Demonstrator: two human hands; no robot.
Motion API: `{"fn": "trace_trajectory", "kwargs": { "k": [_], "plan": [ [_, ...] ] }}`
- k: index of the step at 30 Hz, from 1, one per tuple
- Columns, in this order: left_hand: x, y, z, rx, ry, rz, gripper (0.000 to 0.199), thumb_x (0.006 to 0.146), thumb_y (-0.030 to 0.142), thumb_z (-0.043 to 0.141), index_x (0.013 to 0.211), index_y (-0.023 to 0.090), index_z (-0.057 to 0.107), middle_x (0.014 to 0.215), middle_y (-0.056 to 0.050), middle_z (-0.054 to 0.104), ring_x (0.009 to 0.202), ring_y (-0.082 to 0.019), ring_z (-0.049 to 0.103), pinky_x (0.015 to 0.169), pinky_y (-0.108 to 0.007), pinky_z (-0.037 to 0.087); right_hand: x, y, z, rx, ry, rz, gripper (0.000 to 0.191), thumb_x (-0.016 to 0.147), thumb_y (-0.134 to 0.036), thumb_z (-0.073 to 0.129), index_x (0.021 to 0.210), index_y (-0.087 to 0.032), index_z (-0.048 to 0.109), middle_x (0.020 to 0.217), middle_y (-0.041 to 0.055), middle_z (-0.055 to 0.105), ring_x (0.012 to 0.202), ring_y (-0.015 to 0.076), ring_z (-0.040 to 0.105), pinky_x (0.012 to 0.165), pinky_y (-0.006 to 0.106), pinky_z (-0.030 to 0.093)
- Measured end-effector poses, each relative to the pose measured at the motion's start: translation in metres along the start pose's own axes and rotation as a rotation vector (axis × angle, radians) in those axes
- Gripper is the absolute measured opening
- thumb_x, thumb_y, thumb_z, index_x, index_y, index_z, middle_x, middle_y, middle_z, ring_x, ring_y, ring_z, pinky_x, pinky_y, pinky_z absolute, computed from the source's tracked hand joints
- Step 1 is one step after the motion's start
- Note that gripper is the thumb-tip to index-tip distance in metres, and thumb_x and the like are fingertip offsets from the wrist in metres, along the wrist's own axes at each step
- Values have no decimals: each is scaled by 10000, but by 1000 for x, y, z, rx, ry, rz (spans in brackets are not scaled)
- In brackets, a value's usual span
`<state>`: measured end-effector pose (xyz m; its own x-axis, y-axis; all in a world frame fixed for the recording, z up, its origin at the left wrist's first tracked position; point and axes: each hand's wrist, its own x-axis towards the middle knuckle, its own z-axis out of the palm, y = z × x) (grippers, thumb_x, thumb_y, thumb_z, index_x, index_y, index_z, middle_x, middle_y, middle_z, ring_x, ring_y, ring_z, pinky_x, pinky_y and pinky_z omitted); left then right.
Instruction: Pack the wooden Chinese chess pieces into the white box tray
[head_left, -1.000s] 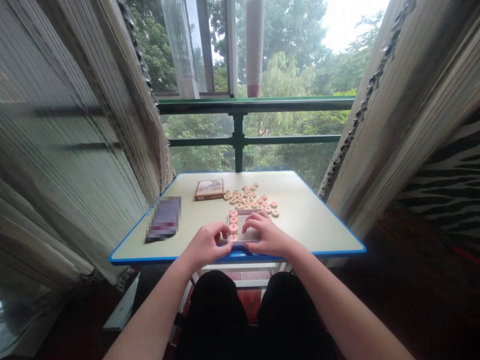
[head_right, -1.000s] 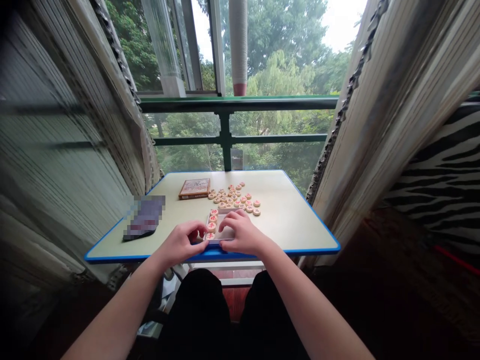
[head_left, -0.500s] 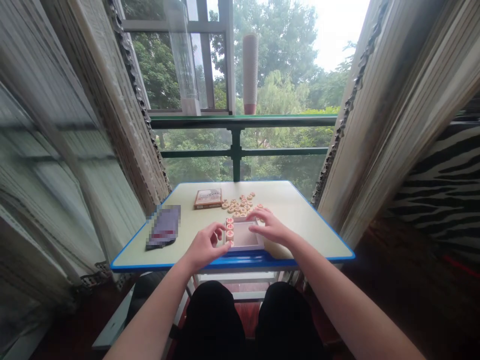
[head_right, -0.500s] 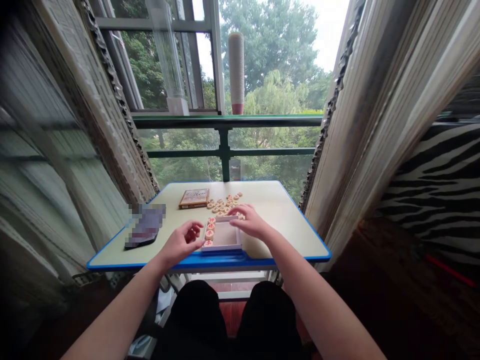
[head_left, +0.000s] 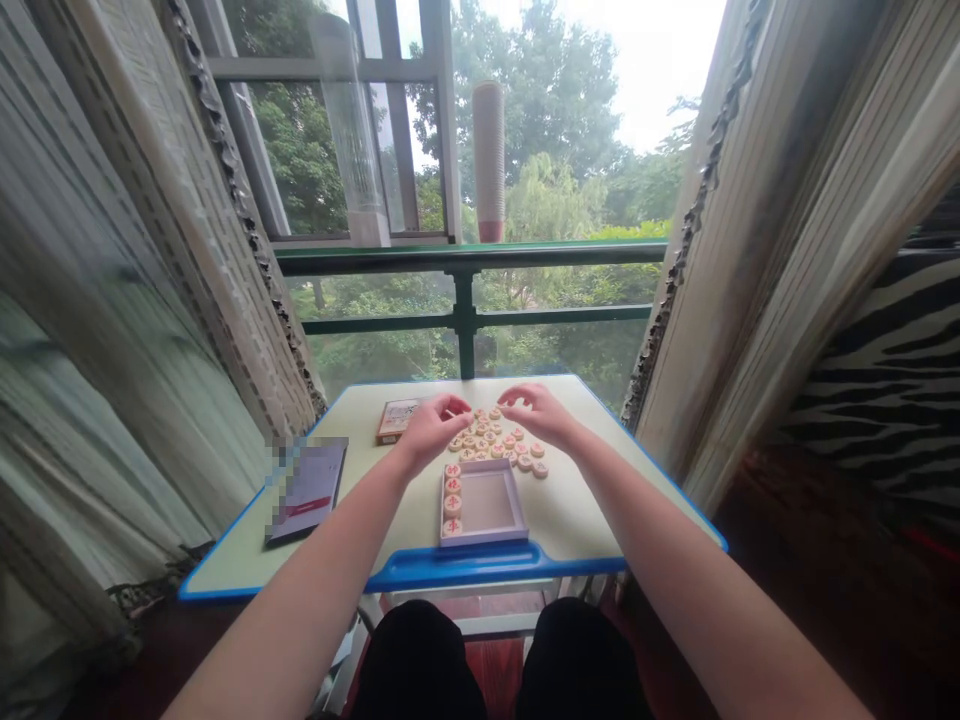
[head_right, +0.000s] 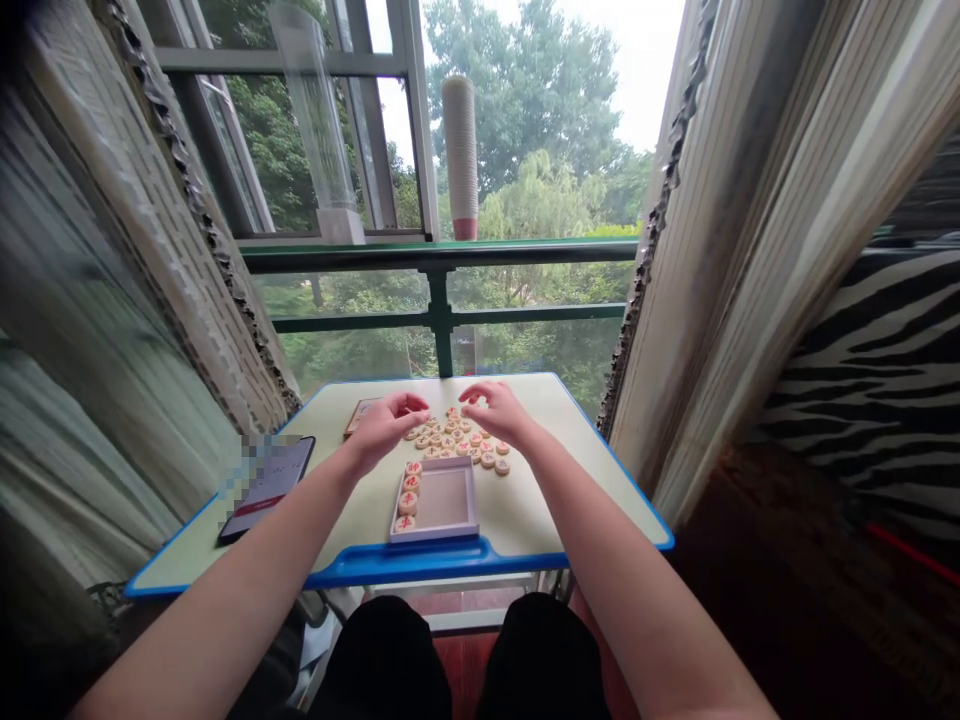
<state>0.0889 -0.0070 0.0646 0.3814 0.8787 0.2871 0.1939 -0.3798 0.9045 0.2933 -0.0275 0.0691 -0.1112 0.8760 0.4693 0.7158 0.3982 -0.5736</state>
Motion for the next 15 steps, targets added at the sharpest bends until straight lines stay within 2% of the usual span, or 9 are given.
{"fn": "trace_trajectory", "kwargs": {
  "k": [4,8,11,15],
  "plan": [
    [21,1,8,64,-40,-9,249,664,339,608,816,142,593,752,-22,597,627,-116,526,548,-231,410,1,12,-1,-37,-18,17,180,721,-232,555,837,-170,678,823,46,631,839,174,506,749,297,383],
    [44,-9,19,131,-96,-20,246,652,342,621,789,138,601,689,-14,599,592,-116,527,538,-233,411,-3,38,0,-68,1,69,201,726,-192,530,865,-159,671,787,37,612,759,150,509,705,272,397],
    [62,-17,29,212,-189,-19,243,646,339,625,778,135,619,627,-7,585,562,-117,514,516,-230,398,-8,58,1,-149,-76,145,214,711,-179,524,866,-160,670,733,20,590,701,140,515,682,262,399],
    [82,-27,45,249,-302,41,226,658,312,597,795,139,648,744,-34,634,597,-119,533,531,-230,405,-10,71,-1,-220,-166,204,221,712,-220,534,873,-163,674,751,28,601,723,151,532,697,262,400]
  ]
}}
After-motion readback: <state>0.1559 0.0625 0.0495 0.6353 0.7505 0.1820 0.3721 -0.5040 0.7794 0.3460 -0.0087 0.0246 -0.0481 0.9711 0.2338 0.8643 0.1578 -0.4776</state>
